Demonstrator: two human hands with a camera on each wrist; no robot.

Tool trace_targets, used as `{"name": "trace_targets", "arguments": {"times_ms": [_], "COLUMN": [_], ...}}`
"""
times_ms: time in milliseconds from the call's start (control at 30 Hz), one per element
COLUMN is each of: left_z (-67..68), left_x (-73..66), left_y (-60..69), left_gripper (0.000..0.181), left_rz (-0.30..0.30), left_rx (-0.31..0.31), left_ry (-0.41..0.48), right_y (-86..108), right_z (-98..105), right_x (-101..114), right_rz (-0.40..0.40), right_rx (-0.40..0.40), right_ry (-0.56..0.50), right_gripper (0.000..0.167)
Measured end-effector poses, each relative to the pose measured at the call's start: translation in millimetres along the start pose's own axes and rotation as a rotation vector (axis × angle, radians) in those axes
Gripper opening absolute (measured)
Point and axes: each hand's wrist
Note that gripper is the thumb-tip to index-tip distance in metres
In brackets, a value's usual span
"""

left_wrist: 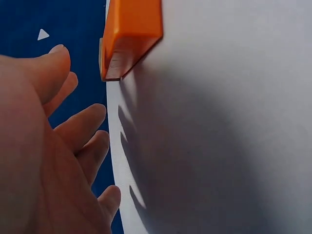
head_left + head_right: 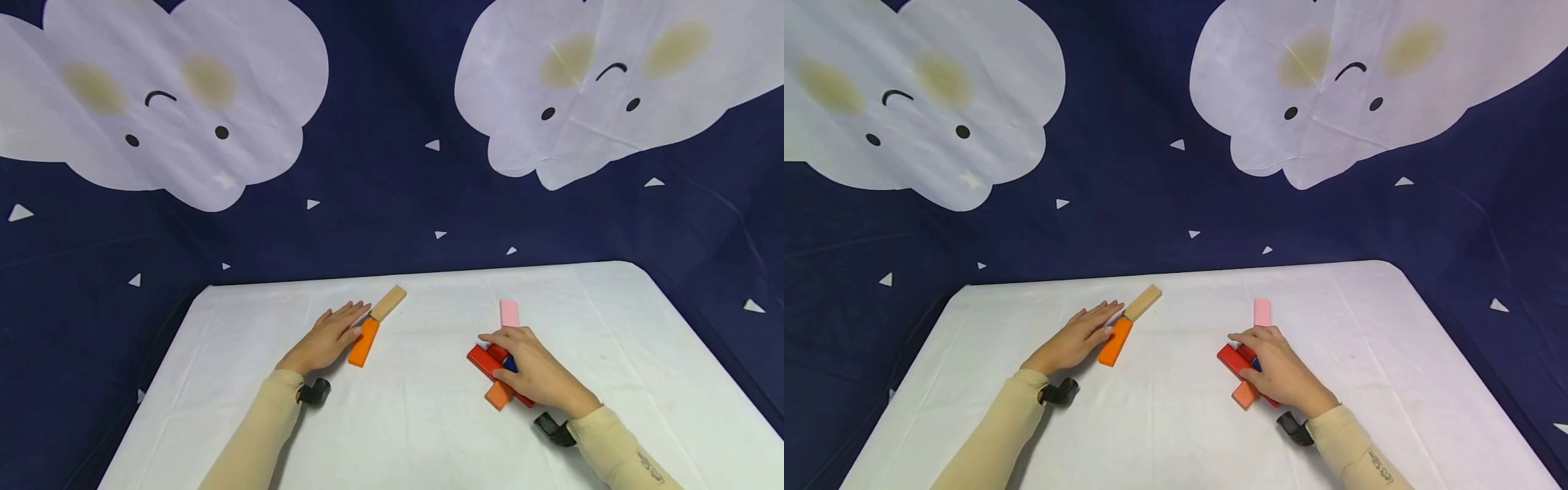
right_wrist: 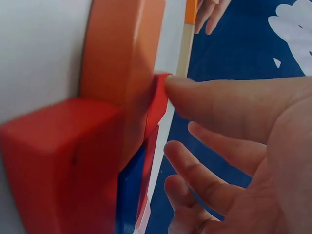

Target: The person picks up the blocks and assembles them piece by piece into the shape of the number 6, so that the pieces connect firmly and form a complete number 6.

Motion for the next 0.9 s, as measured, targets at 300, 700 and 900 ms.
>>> {"name": "trace_targets", "arguments": {"times_ms": [300,700,900], "left_z": [2.1,-1.9,-5.0], "left_x": [-2.2,-2.5,-1.9], "left_y": [-11.6,-18.5,-19.2], "left_gripper": [0.053,0.051,0.051], "left_rz": [-0.009,0.027,0.041], "left_rx": [0.048,0.082,0.089], "left_ry": [-0.032,-0.061,-0.070], "right_y": [-2.8,-9.5,-9.9], "right_z": [0.4,-12.9,-11.7], "right_x": [-5.5,-1.0,-0.9], "right_rz": [0.042,0.058,0.074], "right_rx": [0.062,0.032,0.055], "right_ry": [0.023,0.023,0.003], "right_gripper": [0.046,0.057,0.060]}}
Point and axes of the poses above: each hand's wrist, its own y-axis away from the middle knuckle, its own z-axis out of the back of the hand, x = y × z, and after that the axes turned 3 degrees about -x, right-handed
